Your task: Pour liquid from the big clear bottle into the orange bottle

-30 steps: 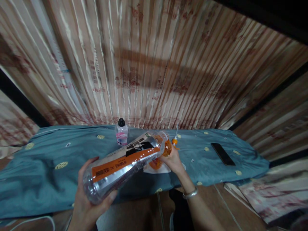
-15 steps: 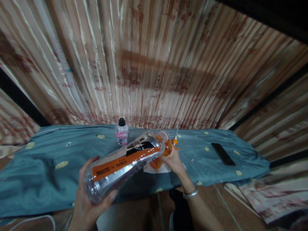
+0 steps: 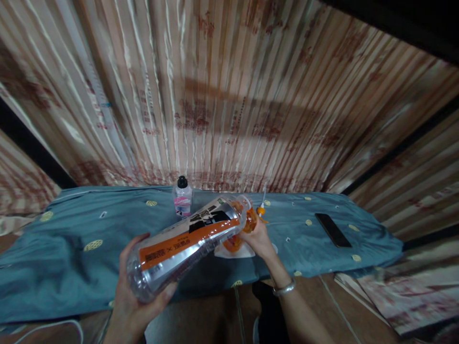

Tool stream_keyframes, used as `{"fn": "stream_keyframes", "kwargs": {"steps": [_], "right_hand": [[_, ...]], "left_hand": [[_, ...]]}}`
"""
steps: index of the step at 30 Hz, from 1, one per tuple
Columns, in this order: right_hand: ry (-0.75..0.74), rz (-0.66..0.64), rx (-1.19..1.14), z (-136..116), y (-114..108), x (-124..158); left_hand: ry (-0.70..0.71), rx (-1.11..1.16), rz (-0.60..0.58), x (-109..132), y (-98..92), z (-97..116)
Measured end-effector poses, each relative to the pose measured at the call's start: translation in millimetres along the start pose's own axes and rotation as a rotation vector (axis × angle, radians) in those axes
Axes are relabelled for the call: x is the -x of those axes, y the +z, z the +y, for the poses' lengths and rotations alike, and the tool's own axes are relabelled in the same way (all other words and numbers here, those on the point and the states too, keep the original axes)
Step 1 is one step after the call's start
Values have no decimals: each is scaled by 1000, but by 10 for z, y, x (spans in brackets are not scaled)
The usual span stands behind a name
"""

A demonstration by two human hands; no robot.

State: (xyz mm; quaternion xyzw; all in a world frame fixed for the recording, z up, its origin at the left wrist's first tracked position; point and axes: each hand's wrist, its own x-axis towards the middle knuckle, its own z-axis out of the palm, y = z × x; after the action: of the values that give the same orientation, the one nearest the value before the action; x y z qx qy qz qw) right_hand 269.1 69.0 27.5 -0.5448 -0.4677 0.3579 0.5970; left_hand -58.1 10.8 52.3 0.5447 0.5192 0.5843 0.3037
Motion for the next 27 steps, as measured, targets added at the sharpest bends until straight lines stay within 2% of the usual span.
{"fn": "stream_keyframes", "kwargs": {"steps": [27], "right_hand": [[-38,9,58,-10,1,-5]], "left_hand": [[0,-17,-14,16,-26,11]]}}
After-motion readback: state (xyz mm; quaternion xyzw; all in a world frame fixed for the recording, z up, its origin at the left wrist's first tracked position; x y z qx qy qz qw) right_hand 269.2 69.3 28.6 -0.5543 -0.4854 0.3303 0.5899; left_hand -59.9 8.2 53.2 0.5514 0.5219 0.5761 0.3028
